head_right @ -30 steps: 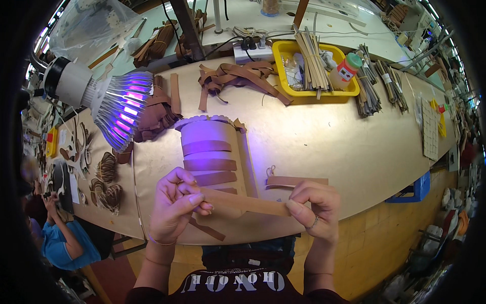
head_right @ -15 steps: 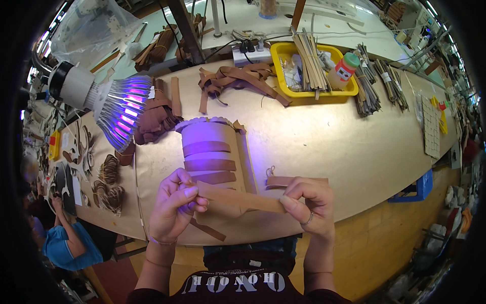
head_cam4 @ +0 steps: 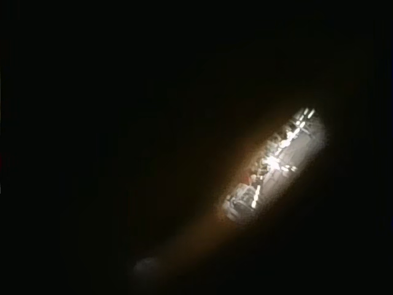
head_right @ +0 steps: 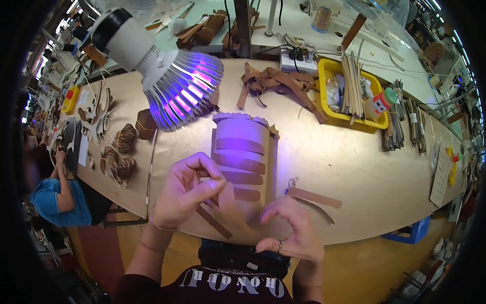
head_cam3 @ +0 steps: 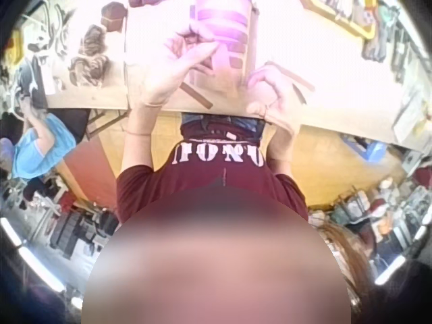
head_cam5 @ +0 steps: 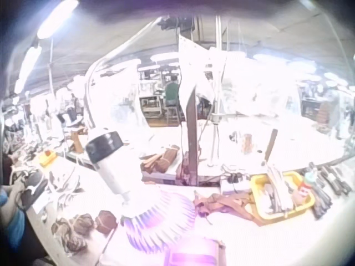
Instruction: The person repeatedly picks up thin leather strips and wraps them around a cylindrical wooden form under a purple UV lamp. The hands adjust and press each strip into place, building up horizontal bands on the cylinder. The workspace contains additional leather pieces and tools on the table.
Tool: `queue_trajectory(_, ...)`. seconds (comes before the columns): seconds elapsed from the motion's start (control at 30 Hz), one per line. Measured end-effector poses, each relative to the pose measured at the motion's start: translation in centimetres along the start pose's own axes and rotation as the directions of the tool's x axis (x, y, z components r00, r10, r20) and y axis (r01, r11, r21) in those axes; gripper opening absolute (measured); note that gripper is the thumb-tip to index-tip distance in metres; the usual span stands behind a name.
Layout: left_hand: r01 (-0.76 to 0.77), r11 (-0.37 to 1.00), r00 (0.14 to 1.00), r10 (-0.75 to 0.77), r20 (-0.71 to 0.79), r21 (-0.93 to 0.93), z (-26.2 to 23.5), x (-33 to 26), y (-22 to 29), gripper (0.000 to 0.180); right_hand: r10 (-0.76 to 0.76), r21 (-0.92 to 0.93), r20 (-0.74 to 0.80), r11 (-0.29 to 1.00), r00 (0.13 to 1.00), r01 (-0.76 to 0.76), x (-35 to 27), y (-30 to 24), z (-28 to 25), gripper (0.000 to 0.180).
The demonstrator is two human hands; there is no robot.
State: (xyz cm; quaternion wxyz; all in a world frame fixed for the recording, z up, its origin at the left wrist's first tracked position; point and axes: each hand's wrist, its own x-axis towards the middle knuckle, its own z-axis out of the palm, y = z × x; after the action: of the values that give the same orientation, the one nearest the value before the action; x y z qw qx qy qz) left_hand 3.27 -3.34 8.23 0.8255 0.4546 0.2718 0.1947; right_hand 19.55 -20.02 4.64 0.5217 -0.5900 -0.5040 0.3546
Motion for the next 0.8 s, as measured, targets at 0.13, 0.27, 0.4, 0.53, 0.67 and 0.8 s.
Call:
queue_trajectory(0.13, 0.088, 0.989, 0.969, -0.112, 0.219, 0.119, 0.9, -0.1, 0.2, 0.017, 0.001, -0.016, -0.129, 1.0, 0.992, -0.004, -0.1, -0.8, 0.4, 0.047)
queue_trajectory(0.27, -0.206, 0.902, 0.949, 0.09, 0.301, 0.38, 1.7, 0.7, -0.1, 0.02, 0.068, 0.222, 0.018, 0.973, 0.997, -0.071, 0.2, -1.7, 1.0, 0.037)
queue_trajectory(0.4, -0.137, 0.974, 0.978, 0.104, 0.183, 0.179, 2.2, 0.6, -0.8, 0.032, 0.135, 0.35, 0.076, 0.924, 0.988, -0.153, 0.1, -2.7, 1.3, 0.023)
queue_trajectory(0.53, -0.108, 0.987, 0.941, 0.062, 0.333, 0.12, 2.3, 0.4, -1.2, 0.033, 0.19, 0.353, 0.135, 0.908, 0.972, -0.226, 0.2, -2.9, 1.1, 0.02)
queue_trajectory(0.67, -0.199, 0.909, 0.915, 0.038, 0.401, 0.367, 2.4, 0.5, -0.8, 0.023, 0.164, 0.407, 0.119, 0.892, 0.979, -0.199, 0.2, -2.8, 1.7, 0.021)
queue_trajectory(0.8, 0.098, 0.959, 0.927, -0.185, 0.327, 0.265, 2.4, 0.3, 0.3, 0.03, 0.163, 0.47, 0.078, 0.864, 0.983, -0.181, 0.0, -2.9, 2.6, 0.024)
